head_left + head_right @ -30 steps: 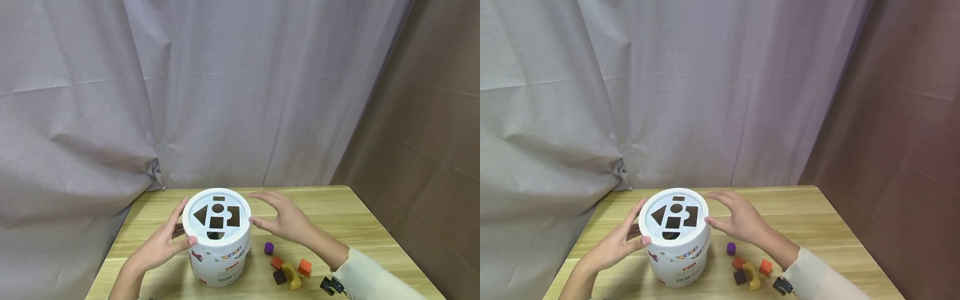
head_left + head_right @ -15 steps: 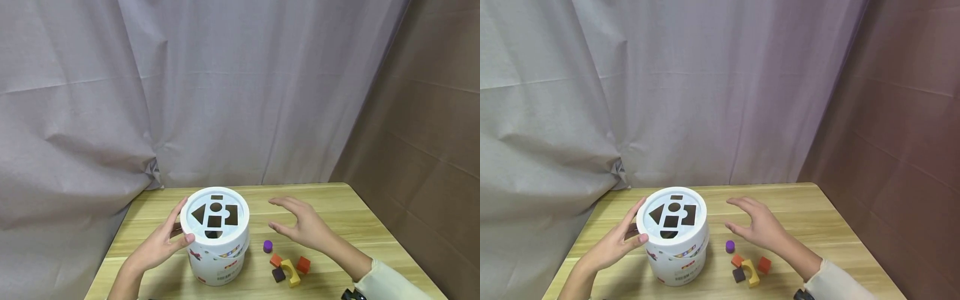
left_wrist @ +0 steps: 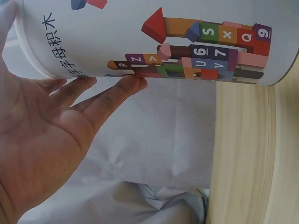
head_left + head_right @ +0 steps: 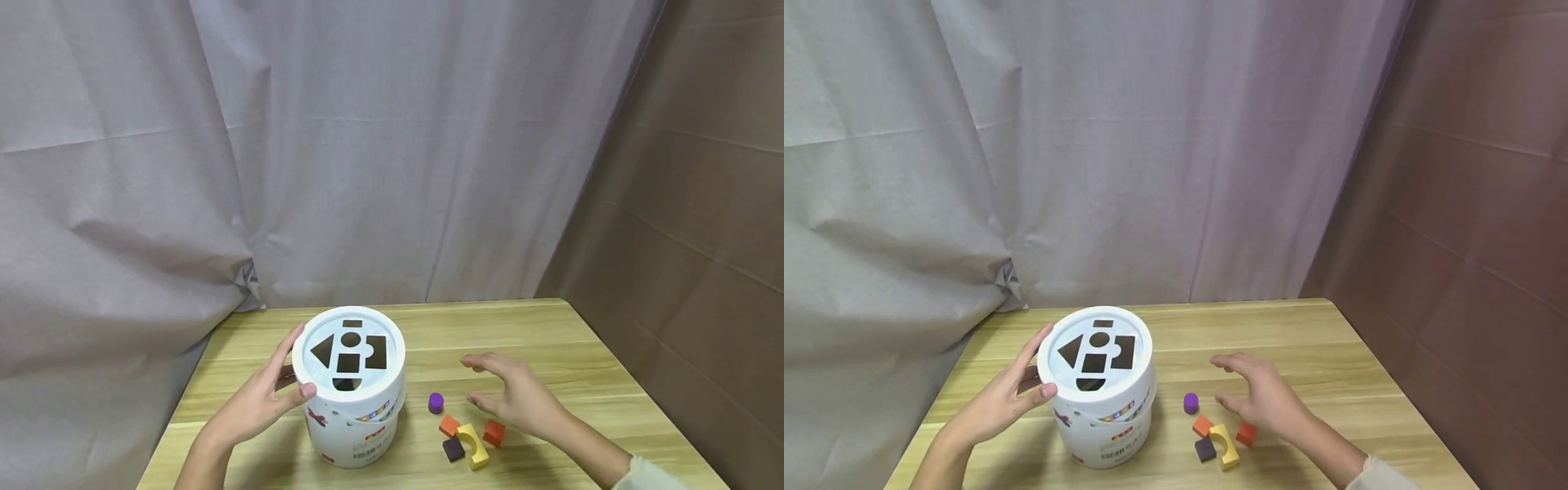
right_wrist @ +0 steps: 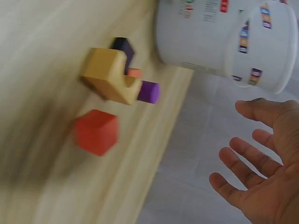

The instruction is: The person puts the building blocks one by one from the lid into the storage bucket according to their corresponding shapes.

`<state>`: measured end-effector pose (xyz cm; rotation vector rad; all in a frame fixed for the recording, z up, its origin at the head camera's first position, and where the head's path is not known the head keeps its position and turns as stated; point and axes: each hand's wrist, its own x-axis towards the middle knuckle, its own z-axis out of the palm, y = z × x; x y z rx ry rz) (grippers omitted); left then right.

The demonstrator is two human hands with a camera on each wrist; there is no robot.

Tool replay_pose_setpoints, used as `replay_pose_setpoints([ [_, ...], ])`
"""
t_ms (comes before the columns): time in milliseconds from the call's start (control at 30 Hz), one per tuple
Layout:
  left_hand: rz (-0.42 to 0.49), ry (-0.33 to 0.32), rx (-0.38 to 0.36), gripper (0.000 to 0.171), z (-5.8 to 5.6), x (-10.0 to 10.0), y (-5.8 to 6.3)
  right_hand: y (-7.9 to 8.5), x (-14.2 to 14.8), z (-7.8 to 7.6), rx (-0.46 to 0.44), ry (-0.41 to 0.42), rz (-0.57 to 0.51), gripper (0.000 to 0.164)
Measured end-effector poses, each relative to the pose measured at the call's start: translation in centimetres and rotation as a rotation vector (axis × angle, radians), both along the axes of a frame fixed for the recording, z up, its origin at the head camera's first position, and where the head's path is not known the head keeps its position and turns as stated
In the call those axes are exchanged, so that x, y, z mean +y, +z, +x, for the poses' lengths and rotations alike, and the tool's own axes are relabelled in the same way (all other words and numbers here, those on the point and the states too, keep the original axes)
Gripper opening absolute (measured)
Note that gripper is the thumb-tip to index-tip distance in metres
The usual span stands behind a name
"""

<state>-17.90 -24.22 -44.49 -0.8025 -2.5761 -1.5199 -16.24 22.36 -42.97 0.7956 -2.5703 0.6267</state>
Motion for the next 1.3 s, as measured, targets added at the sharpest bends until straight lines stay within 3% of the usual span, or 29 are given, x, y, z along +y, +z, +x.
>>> replay_pose_setpoints([
  [133,-0.003,0.002,-0.002,0.106,0.1,0.0,-0.1,-1.5,0.8,0.2,-0.022,-0.001,0.012,0.056],
  [433,-0.005,0.012,-0.001,0.105,0.0,0.0,-0.2,-3.5,2.4,0.2,-0.207,-0.040,0.025,0.044],
  [600,-0.006,0.012,0.000,0.105,0.0,0.0,-0.2,-4.8,3.2,0.5,-0.311,-0.110,0.026,0.031],
  [833,-0.018,0.011,0.018,0.105,-0.1,0.1,0.1,-6.7,4.1,0.6,-0.430,-0.152,0.028,0.027],
  [1300,-0.009,0.004,0.019,0.106,0.1,0.1,0.3,-6.9,4.1,0.7,-0.449,-0.121,0.001,0.027],
])
